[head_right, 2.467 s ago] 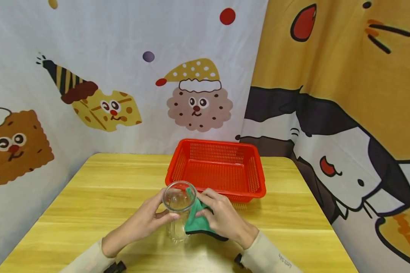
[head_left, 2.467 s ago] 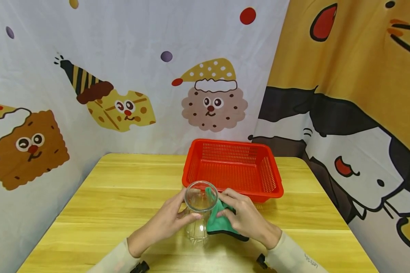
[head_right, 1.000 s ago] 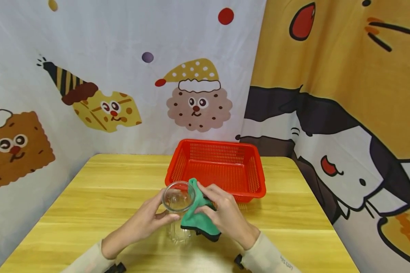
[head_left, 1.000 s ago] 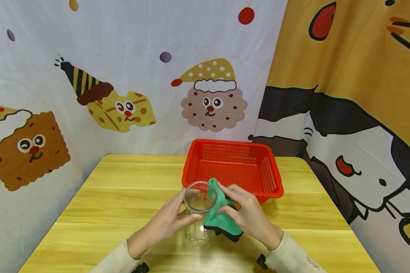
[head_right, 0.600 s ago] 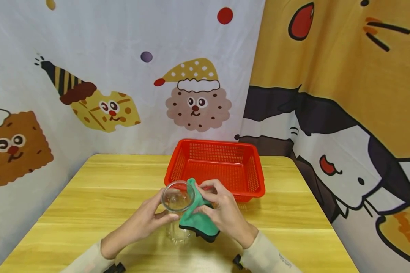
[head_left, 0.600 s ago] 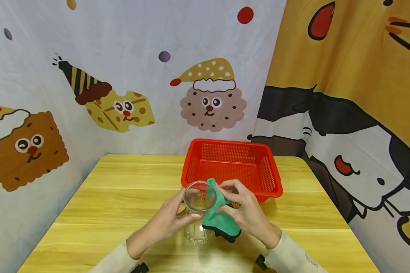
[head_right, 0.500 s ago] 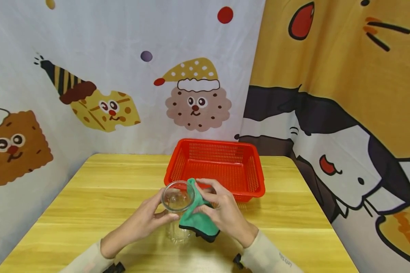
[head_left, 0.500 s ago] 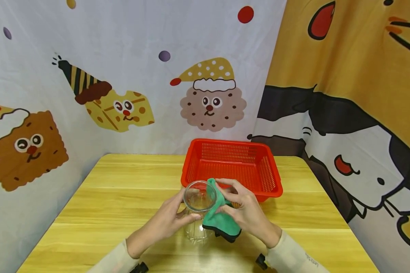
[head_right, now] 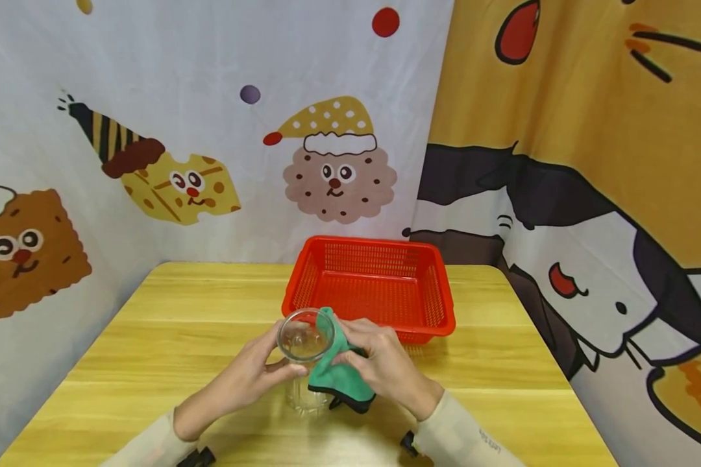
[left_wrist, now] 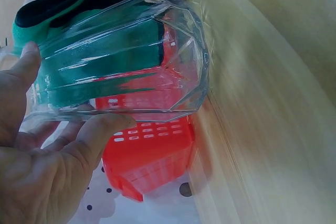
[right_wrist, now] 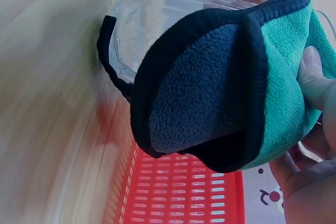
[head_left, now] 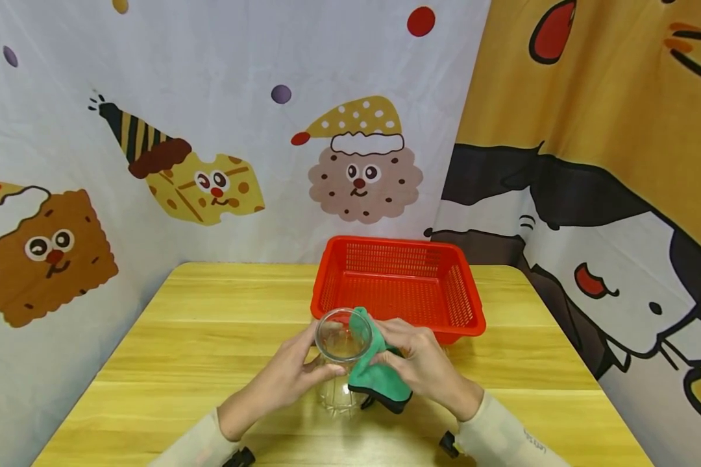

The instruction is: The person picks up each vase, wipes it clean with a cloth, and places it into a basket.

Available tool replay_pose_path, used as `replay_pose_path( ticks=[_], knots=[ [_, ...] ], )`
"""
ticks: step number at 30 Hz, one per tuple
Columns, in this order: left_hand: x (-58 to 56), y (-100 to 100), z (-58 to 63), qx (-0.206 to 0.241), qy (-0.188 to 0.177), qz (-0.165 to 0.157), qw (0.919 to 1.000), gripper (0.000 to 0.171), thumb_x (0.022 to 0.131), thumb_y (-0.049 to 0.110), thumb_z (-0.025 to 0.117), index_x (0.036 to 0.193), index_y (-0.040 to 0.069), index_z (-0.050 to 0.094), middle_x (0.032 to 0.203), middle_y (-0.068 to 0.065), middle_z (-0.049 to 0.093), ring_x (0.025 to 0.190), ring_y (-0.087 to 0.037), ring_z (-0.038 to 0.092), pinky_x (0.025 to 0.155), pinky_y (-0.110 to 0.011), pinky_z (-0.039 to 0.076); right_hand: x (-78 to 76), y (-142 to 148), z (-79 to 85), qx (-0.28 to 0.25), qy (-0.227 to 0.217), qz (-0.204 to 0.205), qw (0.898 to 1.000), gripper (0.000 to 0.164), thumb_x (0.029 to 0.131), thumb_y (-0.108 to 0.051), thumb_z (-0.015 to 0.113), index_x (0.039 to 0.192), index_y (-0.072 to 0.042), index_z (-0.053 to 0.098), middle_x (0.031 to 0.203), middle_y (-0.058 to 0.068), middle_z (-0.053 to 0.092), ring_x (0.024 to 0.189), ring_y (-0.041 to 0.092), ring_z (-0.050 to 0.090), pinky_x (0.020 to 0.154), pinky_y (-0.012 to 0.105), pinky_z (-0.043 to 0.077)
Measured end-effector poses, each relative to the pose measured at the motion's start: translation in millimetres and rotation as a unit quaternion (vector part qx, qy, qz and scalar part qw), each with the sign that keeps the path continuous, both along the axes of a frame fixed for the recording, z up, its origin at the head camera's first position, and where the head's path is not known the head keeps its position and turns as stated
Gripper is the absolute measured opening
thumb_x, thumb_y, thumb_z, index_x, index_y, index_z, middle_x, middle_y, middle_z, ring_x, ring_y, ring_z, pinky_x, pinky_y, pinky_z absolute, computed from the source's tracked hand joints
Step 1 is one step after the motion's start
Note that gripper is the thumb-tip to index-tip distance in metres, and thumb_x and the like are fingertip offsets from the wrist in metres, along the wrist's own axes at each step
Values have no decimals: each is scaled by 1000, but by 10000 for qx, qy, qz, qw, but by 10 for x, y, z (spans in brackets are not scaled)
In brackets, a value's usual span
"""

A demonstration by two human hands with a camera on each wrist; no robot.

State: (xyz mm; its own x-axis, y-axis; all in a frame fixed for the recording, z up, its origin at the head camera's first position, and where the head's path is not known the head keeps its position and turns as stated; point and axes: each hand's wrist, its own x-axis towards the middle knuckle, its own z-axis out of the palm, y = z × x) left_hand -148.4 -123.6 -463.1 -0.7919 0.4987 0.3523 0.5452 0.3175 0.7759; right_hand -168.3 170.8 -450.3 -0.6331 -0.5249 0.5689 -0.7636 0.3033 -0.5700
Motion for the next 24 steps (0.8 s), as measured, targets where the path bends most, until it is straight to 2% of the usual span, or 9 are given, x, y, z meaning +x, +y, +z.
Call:
replay_pose_path(
  ticks=[8, 12, 19, 24],
  knots=[
    [8, 3, 11, 12, -99, 2, 10000, 65, 107, 24, 87, 163, 10, 55, 155, -20, 73, 147, -53, 69, 98, -35, 73, 6, -12, -2, 208, 373, 87, 9991, 59, 93, -2, 93, 149, -5, 78, 147, 11, 82, 125, 30, 83, 104, 40, 74],
    [9, 5, 18, 33, -90, 1, 10000, 66, 107, 23, 87, 163, 10, 55, 155, -20, 72, 149, -53, 67, 98, -35, 73, 22, -10, 10, 370, 361, 53, 9987, 59, 94, -4, 93, 150, -4, 78, 152, 12, 79, 128, 29, 82, 106, 38, 73],
    [20, 4, 39, 45, -93, -21, 9999, 68, 107, 23, 87, 165, 11, 54, 157, -19, 72, 153, -50, 66, 98, -34, 73, 39, 3, -12, 578, 653, 46, 9962, 50, 91, -3, 96, 140, -3, 84, 155, 18, 76, 127, 31, 81, 104, 41, 74],
    [21, 10, 35, 64, -58, -27, 10000, 69, 106, 21, 88, 165, 9, 54, 156, -20, 72, 152, -50, 67, 98, -35, 73, 45, 2, -32, 713, 841, 24, 9939, 54, 90, -3, 97, 142, -1, 82, 153, 20, 77, 127, 33, 81, 104, 41, 73]
  ],
)
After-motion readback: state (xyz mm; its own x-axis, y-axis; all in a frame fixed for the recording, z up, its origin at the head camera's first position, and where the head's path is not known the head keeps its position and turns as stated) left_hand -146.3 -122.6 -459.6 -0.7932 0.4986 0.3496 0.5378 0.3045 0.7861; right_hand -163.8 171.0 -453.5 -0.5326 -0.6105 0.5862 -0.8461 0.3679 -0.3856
